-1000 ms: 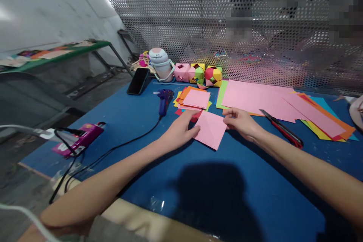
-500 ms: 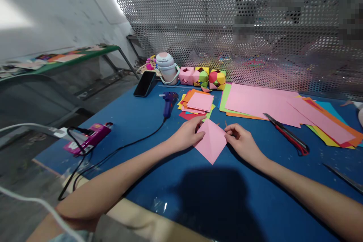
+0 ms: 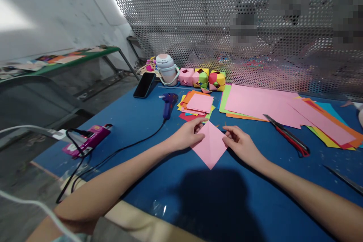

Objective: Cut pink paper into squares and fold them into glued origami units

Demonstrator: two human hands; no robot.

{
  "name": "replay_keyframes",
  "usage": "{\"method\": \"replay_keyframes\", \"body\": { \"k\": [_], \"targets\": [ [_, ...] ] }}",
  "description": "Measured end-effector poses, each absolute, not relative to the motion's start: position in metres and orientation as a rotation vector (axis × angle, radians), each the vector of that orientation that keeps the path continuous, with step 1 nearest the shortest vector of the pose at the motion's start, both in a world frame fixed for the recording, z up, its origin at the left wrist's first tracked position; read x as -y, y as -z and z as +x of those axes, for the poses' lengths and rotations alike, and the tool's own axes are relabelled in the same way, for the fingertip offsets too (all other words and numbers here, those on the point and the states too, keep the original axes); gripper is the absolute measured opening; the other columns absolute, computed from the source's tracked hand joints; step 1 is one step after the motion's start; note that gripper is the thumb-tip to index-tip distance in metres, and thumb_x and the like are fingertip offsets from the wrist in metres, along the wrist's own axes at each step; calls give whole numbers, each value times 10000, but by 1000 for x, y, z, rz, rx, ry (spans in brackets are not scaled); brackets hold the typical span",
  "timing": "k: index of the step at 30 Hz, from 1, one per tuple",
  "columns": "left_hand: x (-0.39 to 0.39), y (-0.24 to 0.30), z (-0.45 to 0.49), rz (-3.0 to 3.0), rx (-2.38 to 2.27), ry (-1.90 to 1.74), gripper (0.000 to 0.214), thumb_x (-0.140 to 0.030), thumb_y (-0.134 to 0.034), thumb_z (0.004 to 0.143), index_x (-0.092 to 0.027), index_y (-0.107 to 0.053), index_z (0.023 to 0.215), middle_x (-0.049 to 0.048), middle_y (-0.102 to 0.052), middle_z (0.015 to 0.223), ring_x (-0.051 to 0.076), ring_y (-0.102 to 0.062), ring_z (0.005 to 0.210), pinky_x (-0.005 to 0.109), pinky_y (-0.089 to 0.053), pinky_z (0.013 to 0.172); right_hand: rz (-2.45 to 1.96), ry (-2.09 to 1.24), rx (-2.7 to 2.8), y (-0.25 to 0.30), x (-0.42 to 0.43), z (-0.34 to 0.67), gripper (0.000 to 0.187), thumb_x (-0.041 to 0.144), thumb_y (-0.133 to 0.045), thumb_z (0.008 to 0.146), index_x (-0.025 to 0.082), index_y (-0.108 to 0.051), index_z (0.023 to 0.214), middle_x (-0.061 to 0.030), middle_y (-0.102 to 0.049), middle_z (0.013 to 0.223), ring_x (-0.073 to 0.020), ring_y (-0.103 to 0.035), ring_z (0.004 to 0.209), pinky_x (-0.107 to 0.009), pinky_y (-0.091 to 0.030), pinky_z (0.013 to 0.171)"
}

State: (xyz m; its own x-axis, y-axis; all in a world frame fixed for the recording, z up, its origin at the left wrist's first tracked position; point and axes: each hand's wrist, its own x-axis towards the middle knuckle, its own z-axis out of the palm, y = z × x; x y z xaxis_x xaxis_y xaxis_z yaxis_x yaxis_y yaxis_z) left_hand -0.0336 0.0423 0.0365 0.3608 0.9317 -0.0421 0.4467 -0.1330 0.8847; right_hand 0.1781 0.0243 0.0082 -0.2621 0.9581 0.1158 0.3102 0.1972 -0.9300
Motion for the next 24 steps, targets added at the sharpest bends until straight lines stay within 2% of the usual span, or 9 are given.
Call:
{"method": "replay_keyframes", "body": {
  "k": [10,18,21,24],
  "targets": [
    [-33,-44,-29,1568,-1008,-747,514,-144,-555,702,-138,-436,1202,10,-530,866,95,-482,677,223,-403,590,-1071,-874,1967,-25,-19,178,266,224,-492,859,209,-631,1086,-61,-581,968,-186,-553,918,-335,-445,822],
    [-35,-40,-33,1637,-1019,-736,550,-162,-556,724,-165,-442,1262,27,-555,931,117,-503,730,242,-416,632,-919,-627,2087,-19,-14,180,353,197,-468,883,219,-552,1225,-102,-579,1110,-220,-541,1050,-400,-448,902],
    [-35,-41,-34,1672,-1021,-729,554,-153,-551,728,-168,-450,1273,26,-551,927,125,-497,756,245,-415,658,-919,-700,2027,-20,-15,180,324,191,-503,857,225,-567,1173,-97,-586,1129,-215,-544,1072,-398,-435,929],
    [-35,-43,-34,1665,-1022,-715,555,-133,-548,712,-160,-463,1260,23,-544,905,132,-489,771,240,-411,655,-1001,-906,1891,-24,-18,179,190,214,-553,814,219,-607,996,-84,-595,1116,-211,-549,1070,-387,-433,914]
  ]
}}
